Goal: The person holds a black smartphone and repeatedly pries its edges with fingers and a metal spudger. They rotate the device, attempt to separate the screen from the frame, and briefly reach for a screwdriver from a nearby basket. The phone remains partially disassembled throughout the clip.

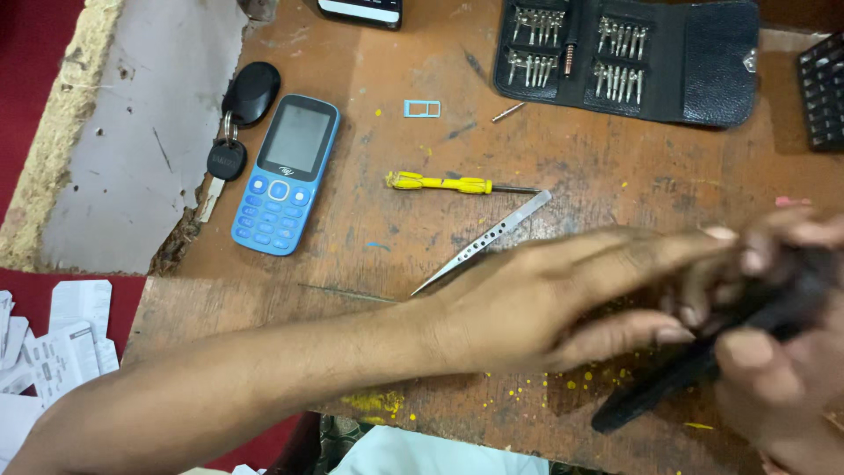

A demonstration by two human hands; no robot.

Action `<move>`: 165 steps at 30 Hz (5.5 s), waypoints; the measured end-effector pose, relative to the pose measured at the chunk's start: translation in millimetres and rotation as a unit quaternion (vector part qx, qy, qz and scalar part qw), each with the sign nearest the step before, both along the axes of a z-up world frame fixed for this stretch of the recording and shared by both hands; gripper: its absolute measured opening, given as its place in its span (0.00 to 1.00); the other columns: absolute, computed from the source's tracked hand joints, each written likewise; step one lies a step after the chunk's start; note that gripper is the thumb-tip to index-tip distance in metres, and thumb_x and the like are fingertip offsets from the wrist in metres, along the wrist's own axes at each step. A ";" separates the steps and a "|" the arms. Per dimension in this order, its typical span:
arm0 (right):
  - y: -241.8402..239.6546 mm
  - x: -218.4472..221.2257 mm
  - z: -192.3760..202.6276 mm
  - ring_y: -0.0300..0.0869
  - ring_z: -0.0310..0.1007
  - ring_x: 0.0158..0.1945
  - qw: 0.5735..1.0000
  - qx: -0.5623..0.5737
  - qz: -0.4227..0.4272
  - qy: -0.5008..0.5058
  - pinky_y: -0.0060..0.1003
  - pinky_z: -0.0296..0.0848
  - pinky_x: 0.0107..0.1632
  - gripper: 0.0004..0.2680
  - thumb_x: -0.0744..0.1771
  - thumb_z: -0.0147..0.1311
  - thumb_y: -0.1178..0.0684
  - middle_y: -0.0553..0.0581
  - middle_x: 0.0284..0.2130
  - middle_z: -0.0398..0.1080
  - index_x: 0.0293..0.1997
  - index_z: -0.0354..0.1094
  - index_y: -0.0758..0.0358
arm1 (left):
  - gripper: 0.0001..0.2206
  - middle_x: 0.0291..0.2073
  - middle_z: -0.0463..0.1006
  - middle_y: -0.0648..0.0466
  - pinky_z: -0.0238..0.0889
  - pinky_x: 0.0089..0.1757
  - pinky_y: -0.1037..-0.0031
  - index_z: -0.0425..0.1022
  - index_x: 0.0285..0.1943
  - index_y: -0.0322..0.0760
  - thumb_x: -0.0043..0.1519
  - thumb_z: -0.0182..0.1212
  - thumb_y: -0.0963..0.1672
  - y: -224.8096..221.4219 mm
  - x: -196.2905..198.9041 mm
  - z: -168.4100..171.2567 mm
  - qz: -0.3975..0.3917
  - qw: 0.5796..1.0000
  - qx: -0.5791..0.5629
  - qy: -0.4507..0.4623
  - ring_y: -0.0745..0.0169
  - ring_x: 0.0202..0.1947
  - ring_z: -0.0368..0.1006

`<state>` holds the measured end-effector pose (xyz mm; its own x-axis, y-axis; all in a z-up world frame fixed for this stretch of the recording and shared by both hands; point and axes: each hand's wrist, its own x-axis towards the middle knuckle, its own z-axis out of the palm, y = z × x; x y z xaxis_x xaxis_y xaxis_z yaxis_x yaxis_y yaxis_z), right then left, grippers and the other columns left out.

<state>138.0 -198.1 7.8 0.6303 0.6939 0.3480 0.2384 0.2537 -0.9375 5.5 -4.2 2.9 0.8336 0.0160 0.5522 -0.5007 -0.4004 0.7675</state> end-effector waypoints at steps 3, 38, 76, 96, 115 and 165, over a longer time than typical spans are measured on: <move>-12.6 -4.6 -1.2 0.36 0.69 0.39 0.995 -0.040 -0.001 -0.090 0.29 0.75 0.40 0.24 0.66 0.65 0.40 0.51 0.44 0.55 0.60 0.52 0.57 | 0.25 0.53 0.79 0.60 0.78 0.50 0.81 0.49 0.79 0.53 0.75 0.52 0.51 -6.8 -3.0 1.0 -0.034 0.996 -0.052 0.057 0.73 0.43 0.79; 15.9 1.3 0.8 0.41 0.65 0.57 0.938 -0.271 0.012 -0.215 0.34 0.68 0.58 0.29 0.57 0.68 0.53 0.57 0.51 0.57 0.61 0.53 0.65 | 0.18 0.36 0.79 0.57 0.79 0.44 0.79 0.72 0.65 0.25 0.66 0.62 0.38 4.5 -6.7 -1.0 -0.009 0.945 -0.265 0.194 0.74 0.40 0.78; -1.2 42.6 10.4 0.51 0.75 0.42 0.850 -0.188 0.077 -0.486 0.40 0.80 0.37 0.37 0.55 0.73 0.34 0.69 0.40 0.66 0.55 0.50 0.70 | 0.10 0.43 0.83 0.56 0.74 0.48 0.81 0.78 0.58 0.27 0.68 0.63 0.37 1.3 -14.5 0.5 -0.132 0.875 -0.389 0.255 0.78 0.45 0.76; -13.4 54.3 1.5 0.41 0.72 0.41 0.899 -0.145 0.132 -0.391 0.36 0.77 0.41 0.37 0.55 0.74 0.40 0.59 0.40 0.62 0.60 0.45 0.61 | 0.12 0.39 0.86 0.52 0.82 0.45 0.79 0.79 0.57 0.32 0.66 0.65 0.42 2.0 -20.1 15.6 -0.092 0.947 -0.220 0.215 0.72 0.41 0.84; -19.5 51.7 8.9 0.47 0.80 0.37 0.831 -0.201 0.136 -0.500 0.39 0.81 0.37 0.32 0.58 0.71 0.33 0.60 0.36 0.73 0.55 0.55 0.63 | 0.15 0.39 0.85 0.54 0.79 0.43 0.76 0.73 0.62 0.34 0.67 0.62 0.41 0.7 -17.6 12.5 -0.055 0.986 -0.043 0.153 0.66 0.37 0.85; 23.3 25.6 25.6 0.51 0.75 0.44 0.826 -0.142 -0.026 -0.546 0.50 0.70 0.51 0.28 0.55 0.74 0.38 0.59 0.36 0.72 0.46 0.62 0.68 | 0.34 0.30 0.78 0.61 0.78 0.40 0.78 0.46 0.79 0.45 0.69 0.63 0.38 16.0 -17.1 14.7 -0.006 0.995 0.095 0.009 0.71 0.32 0.79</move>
<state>163.6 -174.8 33.3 0.0804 0.8269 0.5566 0.9839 0.0237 -0.1773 -11.6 11.8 17.6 0.8430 -0.0973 0.5291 -0.4929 -0.5336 0.6872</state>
